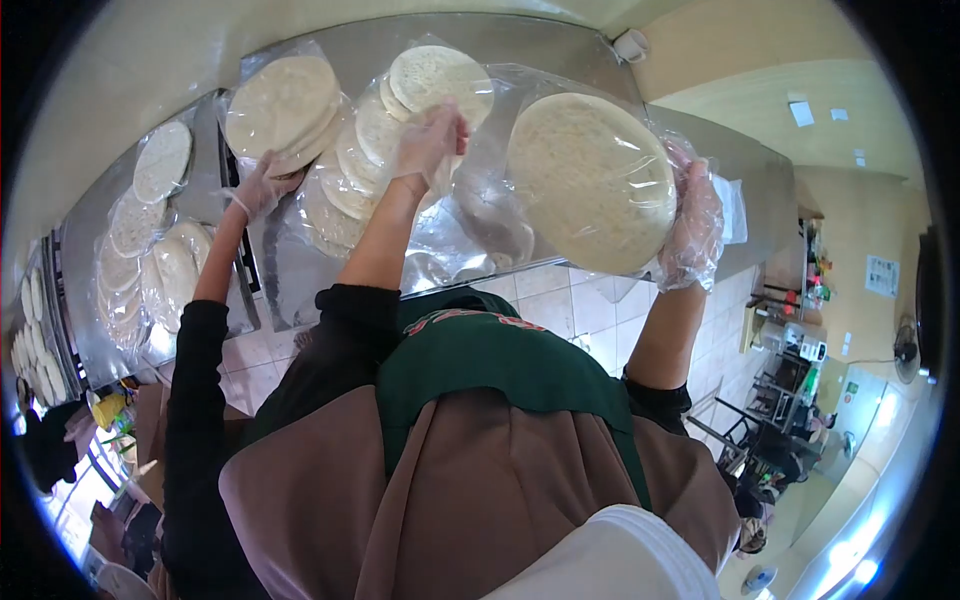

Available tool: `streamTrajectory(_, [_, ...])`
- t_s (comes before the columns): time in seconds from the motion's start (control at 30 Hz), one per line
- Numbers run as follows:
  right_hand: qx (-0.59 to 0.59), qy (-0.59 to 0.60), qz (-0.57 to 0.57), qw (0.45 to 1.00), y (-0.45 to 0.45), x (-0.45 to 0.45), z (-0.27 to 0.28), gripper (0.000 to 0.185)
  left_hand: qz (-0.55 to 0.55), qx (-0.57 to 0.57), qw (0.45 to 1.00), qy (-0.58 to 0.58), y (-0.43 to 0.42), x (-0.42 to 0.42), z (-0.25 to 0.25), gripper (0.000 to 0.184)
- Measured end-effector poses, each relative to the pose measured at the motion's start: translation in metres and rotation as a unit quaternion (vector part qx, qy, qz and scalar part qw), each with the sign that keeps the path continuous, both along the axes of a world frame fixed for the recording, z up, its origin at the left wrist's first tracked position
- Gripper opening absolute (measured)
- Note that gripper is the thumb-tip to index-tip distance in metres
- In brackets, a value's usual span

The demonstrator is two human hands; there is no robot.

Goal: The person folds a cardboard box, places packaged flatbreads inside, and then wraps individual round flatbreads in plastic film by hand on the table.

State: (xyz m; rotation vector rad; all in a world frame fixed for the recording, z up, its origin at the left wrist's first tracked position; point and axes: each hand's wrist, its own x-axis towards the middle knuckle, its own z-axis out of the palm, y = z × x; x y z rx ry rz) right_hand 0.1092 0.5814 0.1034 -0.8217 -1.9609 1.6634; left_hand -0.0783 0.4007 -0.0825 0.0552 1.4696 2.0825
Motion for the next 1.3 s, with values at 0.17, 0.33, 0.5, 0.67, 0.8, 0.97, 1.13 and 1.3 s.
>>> streamTrajectory(0.17, [-0.078, 0.052, -0.034, 0.995, 0.0, 0.009, 0.005, 0.048, -0.182, 0.045, 0.98, -0.061, 0.013, 0.015, -0.017, 0.04])
streamTrajectory(0.33, [-0.083, 0.036, -0.081, 0.993, -0.007, 0.009, 0.009, 0.047, -0.296, 0.246, 0.913, -0.135, 0.01, 0.021, -0.008, 0.041])
streamTrajectory(0.5, [-0.1, 0.042, -0.065, 0.992, 0.017, 0.015, 0.001, 0.049, -0.323, 0.111, 0.937, -0.076, 0.0, 0.02, 0.012, 0.044])
streamTrajectory(0.67, [-0.074, 0.039, 0.01, 0.996, 0.059, 0.019, -0.007, 0.049, -0.39, 0.02, 0.921, -0.018, 0.021, 0.035, 0.016, 0.041])
streamTrajectory(0.8, [-0.016, 0.003, 0.03, 0.999, 0.082, 0.023, -0.002, 0.05, -0.374, 0.104, 0.922, -0.005, 0.064, 0.048, 0.019, 0.056])
streamTrajectory(0.97, [0.025, -0.06, 0.091, 0.994, 0.105, 0.036, 0.011, 0.047, -0.207, 0.152, 0.966, -0.024, 0.109, 0.096, 0.043, 0.054])
streamTrajectory(1.13, [-0.006, 0.018, 0.051, 0.999, 0.158, 0.048, 0.003, 0.05, -0.202, 0.03, 0.973, -0.103, 0.15, 0.11, 0.011, 0.061])
streamTrajectory(1.3, [-0.021, 0.029, -0.004, 0.999, 0.222, 0.073, 0.01, 0.053, -0.156, 0.285, 0.931, -0.165, 0.166, 0.123, -0.039, 0.052])
